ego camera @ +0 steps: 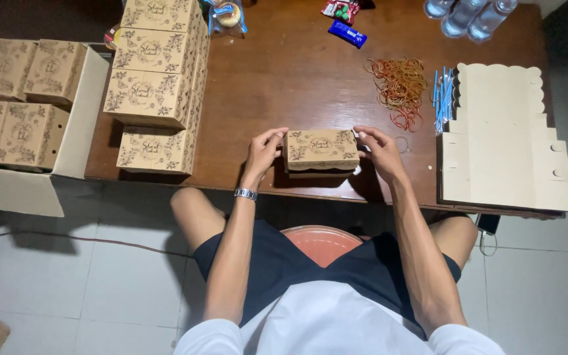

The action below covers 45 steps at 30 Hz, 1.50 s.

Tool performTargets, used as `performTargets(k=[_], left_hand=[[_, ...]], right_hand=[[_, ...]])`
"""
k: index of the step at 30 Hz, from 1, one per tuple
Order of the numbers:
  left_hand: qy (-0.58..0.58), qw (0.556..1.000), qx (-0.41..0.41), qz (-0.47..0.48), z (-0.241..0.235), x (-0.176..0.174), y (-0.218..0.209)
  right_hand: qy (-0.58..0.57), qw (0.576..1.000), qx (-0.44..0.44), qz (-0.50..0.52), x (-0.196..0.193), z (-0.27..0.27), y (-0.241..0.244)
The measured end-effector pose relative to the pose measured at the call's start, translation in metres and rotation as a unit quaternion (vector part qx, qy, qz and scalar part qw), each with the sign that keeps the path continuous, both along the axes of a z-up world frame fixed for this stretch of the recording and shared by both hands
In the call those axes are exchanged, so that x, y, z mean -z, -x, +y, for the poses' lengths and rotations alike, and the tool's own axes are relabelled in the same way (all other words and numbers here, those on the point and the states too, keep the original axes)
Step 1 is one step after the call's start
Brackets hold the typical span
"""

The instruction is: Folding a cardboard box template and filling it with various snack items like biscuits and candies.

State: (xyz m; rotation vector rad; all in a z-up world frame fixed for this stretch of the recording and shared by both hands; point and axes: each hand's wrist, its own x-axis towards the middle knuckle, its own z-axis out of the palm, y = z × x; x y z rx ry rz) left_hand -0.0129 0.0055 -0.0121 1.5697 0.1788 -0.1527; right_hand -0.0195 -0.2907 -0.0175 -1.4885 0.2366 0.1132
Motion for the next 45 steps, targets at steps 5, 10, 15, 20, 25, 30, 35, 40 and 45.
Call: performTargets(k=[5, 10, 15, 20, 25, 30, 35, 40, 45], left_hand=[[0.007, 1.000, -0.014, 0.027, -0.002, -0.009, 0.004], [0.041, 0.998, -0.034, 0.038, -0.002, 0.001, -0.002], [0.020, 0.995, -0.082, 0.043, -0.006, 0.015, -0.016], [0.059, 0.993, -0.081, 0.055, -0.016, -0.004, -0.016], [0.116, 0.990, -0.048, 0.060, -0.009, 0.031, -0.023], [0.156, 0.986, -0.018, 0.058, -0.006, 0.040, -0.021], [0.166, 0.985, -0.006, 0.055, -0.004, 0.038, -0.023], [0.088, 0.994, -0.022, 0.060, -0.009, 0.054, -0.032], [0.020, 0.997, -0.041, 0.055, -0.023, 0.053, -0.030]], right_hand=[[0.017, 1.000, -0.014, 0.008, -0.001, -0.004, -0.001], [0.011, 1.000, -0.021, -0.007, 0.009, -0.009, -0.011], [-0.013, 0.999, 0.032, 0.036, 0.018, -0.008, -0.024], [-0.001, 0.998, 0.030, 0.050, -0.003, 0.001, -0.017], [-0.046, 0.998, -0.022, 0.029, 0.008, -0.010, -0.014], [-0.058, 0.996, -0.073, -0.003, 0.003, -0.009, -0.006], [-0.018, 0.998, -0.055, -0.002, 0.013, -0.014, -0.014], [0.044, 0.999, -0.011, 0.024, 0.044, -0.013, -0.029], [0.060, 0.997, 0.041, 0.015, 0.050, -0.005, -0.029]])
